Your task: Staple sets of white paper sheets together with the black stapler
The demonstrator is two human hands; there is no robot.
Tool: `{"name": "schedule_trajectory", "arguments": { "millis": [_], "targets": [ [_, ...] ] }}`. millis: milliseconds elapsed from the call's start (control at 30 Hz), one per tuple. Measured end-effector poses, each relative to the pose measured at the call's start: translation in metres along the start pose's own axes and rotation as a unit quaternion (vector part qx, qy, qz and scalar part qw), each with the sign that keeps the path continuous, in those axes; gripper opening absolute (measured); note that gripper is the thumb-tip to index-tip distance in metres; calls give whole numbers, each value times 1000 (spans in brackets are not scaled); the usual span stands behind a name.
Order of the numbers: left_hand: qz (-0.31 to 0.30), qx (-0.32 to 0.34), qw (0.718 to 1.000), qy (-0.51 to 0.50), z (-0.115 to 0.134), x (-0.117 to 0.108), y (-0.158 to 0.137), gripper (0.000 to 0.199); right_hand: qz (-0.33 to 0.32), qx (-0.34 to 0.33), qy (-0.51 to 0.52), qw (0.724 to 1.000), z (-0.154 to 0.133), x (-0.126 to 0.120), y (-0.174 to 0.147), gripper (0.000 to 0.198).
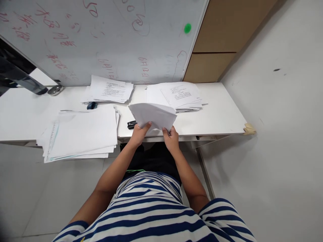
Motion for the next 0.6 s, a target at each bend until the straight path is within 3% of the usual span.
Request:
{"name": "schedule_trajectory", "arguments": {
  "millis": [100, 167, 300, 400, 467, 600],
  "targets": [
    [14, -46, 996, -81, 5, 2, -6, 40, 53, -1, 100, 994, -6, -11, -3, 43],
    [7, -71, 986, -150, 8, 10, -12, 43, 68, 35, 183, 980, -6, -13, -9, 48],
    [-5, -90, 970, -224, 4, 33, -22, 48, 5, 117, 308, 944, -9, 6, -30, 40],
    [-29, -108, 967, -230, -5, 47, -28, 47, 28, 113, 311, 943, -10, 7, -39, 39],
    [-53, -113, 967, -221, -9, 49, -31, 43, 67, 104, 290, 949, -4, -5, -37, 39],
    [-37, -33, 991, -127, 6, 17, -28, 43, 151, 96, 225, 958, 17, -56, -18, 34]
  ]
}}
Point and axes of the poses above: each hand's wrist, its own y-axis towards the middle knuckle, its own x-axis out of the palm, z = x × y, the point moved 7 cm from there along y, towards the middle knuckle, and after that the axes turned 2 degrees about z, right-handed, at the moved point
